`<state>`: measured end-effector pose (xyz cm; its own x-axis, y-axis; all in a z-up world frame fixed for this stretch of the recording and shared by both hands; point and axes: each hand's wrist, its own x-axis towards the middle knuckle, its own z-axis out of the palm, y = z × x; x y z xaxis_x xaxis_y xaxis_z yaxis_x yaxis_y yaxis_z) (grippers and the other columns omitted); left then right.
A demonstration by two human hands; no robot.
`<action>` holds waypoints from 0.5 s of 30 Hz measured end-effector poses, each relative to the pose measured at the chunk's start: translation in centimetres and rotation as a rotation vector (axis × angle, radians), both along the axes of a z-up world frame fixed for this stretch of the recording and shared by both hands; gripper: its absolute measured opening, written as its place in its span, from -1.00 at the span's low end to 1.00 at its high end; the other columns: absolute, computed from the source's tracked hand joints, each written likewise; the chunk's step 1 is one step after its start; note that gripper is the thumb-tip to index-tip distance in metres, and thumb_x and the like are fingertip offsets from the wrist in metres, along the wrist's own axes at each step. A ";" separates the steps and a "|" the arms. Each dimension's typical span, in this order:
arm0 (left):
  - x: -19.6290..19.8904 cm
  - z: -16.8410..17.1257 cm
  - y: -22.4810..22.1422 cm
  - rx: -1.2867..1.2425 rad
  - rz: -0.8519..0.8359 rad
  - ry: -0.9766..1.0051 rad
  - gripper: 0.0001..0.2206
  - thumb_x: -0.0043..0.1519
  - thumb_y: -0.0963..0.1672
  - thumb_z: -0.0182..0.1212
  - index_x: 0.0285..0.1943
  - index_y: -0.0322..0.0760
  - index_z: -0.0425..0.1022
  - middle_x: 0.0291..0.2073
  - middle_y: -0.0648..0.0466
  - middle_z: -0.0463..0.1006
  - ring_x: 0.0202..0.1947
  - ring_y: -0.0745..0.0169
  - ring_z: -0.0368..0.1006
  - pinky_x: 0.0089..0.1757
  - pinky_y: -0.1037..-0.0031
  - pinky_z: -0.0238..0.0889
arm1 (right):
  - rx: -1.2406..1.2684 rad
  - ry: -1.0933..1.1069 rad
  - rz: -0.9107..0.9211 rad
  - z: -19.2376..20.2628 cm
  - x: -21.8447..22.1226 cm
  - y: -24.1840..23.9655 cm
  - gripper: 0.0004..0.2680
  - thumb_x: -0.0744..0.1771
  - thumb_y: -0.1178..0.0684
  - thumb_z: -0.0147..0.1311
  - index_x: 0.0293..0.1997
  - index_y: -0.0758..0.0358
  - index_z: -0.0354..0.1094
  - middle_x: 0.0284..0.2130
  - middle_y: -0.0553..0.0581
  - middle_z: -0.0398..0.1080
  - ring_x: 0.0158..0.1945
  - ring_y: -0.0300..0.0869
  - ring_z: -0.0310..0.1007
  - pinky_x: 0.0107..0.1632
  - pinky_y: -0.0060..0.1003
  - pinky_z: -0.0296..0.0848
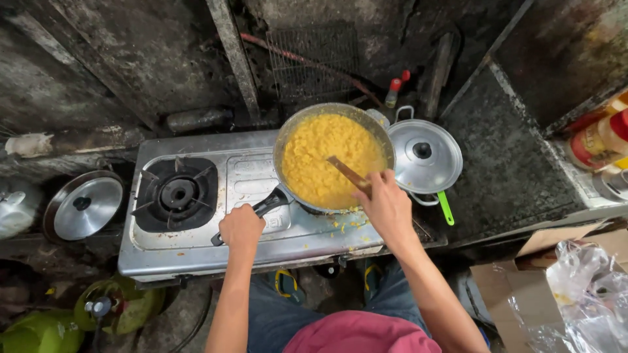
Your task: Stirring a thick yellow mixture in a pan on a gas stove using a wooden spatula
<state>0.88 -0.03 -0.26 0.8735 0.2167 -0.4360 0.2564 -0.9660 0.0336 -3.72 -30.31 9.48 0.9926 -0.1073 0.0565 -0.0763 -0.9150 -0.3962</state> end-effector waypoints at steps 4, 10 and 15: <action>0.2 0.3 0.1 0.011 -0.003 0.009 -0.78 0.26 0.01 0.18 -0.26 -0.16 0.51 -0.43 0.10 0.58 -0.42 0.03 0.50 -0.36 0.29 0.32 | -0.203 0.074 0.037 3.8 -5.8 -0.7 -0.74 0.34 -0.21 0.11 -0.10 0.12 0.27 -0.22 0.12 0.34 -0.39 0.28 0.52 -0.47 0.19 0.40; 0.0 0.7 0.0 0.000 -0.008 0.060 -0.81 0.28 -0.03 0.11 -0.27 -0.18 0.47 -0.48 0.11 0.51 -0.49 0.06 0.43 -0.39 0.29 0.30 | -0.381 -0.067 0.004 8.9 -10.9 -3.2 -0.67 0.29 -0.43 0.06 -0.19 -0.04 0.34 -0.18 -0.17 0.40 -0.46 -0.04 0.52 -0.61 -0.03 0.42; 0.1 0.1 0.2 -0.009 -0.015 0.033 -0.76 0.26 0.01 0.13 -0.14 -0.18 0.50 -0.34 0.06 0.60 -0.34 -0.02 0.53 -0.29 0.23 0.37 | -0.491 0.138 -0.038 11.0 -10.1 -2.9 -0.63 0.30 -0.51 -0.02 -0.44 -0.06 0.25 -0.47 -0.15 0.44 -0.38 0.07 0.54 -0.44 0.06 0.39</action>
